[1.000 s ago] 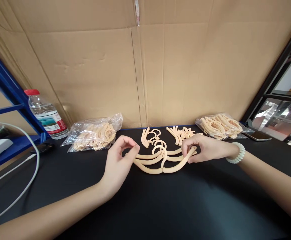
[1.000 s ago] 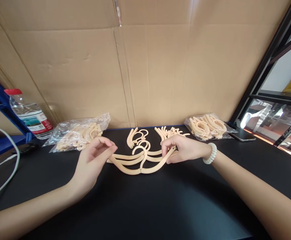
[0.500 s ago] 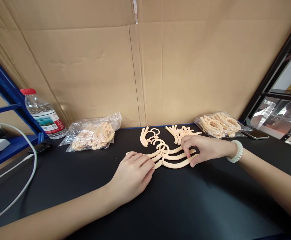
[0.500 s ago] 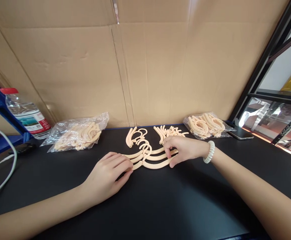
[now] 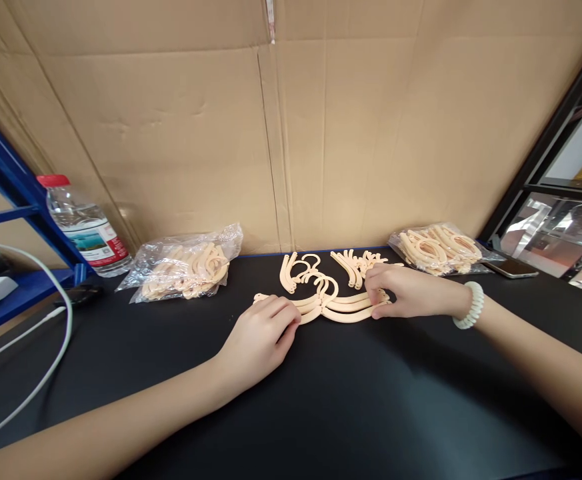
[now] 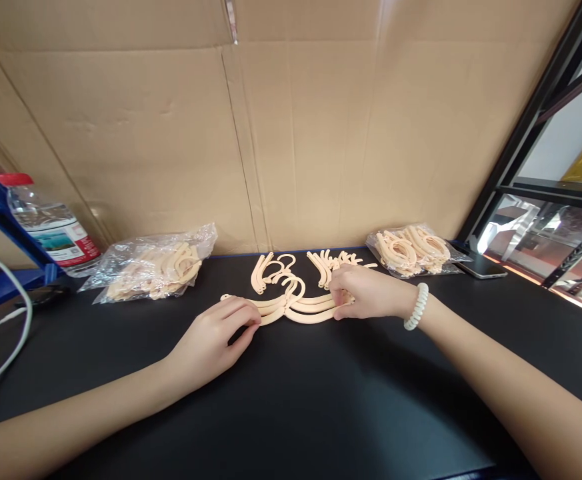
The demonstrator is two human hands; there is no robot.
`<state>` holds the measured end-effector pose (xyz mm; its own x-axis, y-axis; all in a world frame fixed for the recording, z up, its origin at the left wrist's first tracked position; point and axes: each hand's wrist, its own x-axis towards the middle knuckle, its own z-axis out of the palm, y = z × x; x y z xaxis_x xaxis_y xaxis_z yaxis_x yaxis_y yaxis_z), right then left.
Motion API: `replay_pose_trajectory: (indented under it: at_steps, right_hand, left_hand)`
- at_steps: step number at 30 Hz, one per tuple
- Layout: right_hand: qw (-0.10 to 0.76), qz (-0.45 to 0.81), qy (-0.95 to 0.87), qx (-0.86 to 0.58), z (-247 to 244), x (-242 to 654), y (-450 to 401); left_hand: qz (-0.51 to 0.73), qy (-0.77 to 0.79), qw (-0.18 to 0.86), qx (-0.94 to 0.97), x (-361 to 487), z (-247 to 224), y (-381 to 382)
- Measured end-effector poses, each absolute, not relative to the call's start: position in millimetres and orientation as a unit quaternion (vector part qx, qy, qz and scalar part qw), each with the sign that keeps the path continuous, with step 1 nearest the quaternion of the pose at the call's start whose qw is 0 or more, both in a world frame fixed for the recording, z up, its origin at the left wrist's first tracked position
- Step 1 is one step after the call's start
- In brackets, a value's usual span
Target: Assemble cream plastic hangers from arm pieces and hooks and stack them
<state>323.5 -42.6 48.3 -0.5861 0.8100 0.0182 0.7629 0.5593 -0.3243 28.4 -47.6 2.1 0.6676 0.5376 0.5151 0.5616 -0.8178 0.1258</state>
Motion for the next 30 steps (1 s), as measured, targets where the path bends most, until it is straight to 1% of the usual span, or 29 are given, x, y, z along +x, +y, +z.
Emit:
replay_pose_trajectory:
  at_steps: [7,15,24,30]
  right_hand:
    - [0.09,0.106,-0.878,-0.457,44.4,328.2,-39.4]
    - [0.079,0.092,-0.877,-0.465,48.4,327.7,-42.0]
    - [0.049,0.085,-0.875,-0.473,51.1,326.2,-44.3]
    - [0.075,0.082,-0.888,-0.446,48.1,325.9,-43.9]
  left_hand:
    - [-0.277,-0.307,0.016,-0.91,26.2,-0.3,-44.4]
    - [-0.264,-0.315,0.054,-0.91,27.1,1.7,-45.7]
    - [-0.26,-0.313,0.018,-0.913,25.7,2.0,-45.1]
    - [-0.256,-0.316,0.01,-0.913,24.6,1.2,-43.9]
